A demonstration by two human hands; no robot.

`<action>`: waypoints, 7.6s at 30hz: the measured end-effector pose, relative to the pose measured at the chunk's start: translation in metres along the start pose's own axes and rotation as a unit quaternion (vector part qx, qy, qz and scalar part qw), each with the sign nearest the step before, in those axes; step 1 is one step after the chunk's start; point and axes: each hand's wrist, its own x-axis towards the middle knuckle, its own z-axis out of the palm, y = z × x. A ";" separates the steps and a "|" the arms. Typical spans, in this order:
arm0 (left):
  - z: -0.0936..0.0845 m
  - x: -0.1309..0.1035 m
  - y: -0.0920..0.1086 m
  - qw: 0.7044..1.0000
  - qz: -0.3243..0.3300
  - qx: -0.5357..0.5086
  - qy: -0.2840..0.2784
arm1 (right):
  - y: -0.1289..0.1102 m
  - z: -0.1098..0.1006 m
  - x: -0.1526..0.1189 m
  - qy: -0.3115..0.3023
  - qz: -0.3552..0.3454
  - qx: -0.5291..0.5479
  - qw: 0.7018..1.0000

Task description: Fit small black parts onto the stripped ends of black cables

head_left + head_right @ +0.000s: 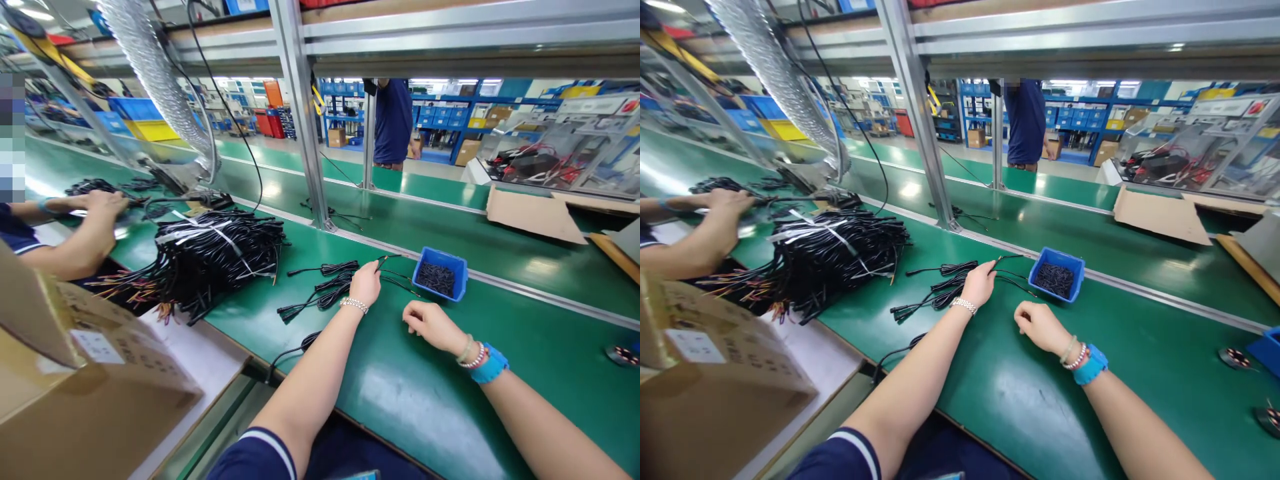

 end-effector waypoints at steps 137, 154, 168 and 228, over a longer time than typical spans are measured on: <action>-0.012 -0.036 0.037 0.917 -0.160 -0.302 -0.207 | 0.038 -0.080 0.062 0.149 0.023 -0.086 0.985; -0.013 -0.038 0.040 0.923 -0.143 -0.290 -0.209 | -0.031 -0.034 0.034 0.229 -0.040 0.316 0.920; -0.011 -0.038 0.038 0.925 -0.143 -0.276 -0.217 | -0.028 -0.039 0.031 0.204 -0.041 0.297 0.932; -0.013 -0.036 0.043 0.922 -0.176 -0.303 -0.163 | -0.032 -0.044 0.020 0.221 -0.099 0.041 0.969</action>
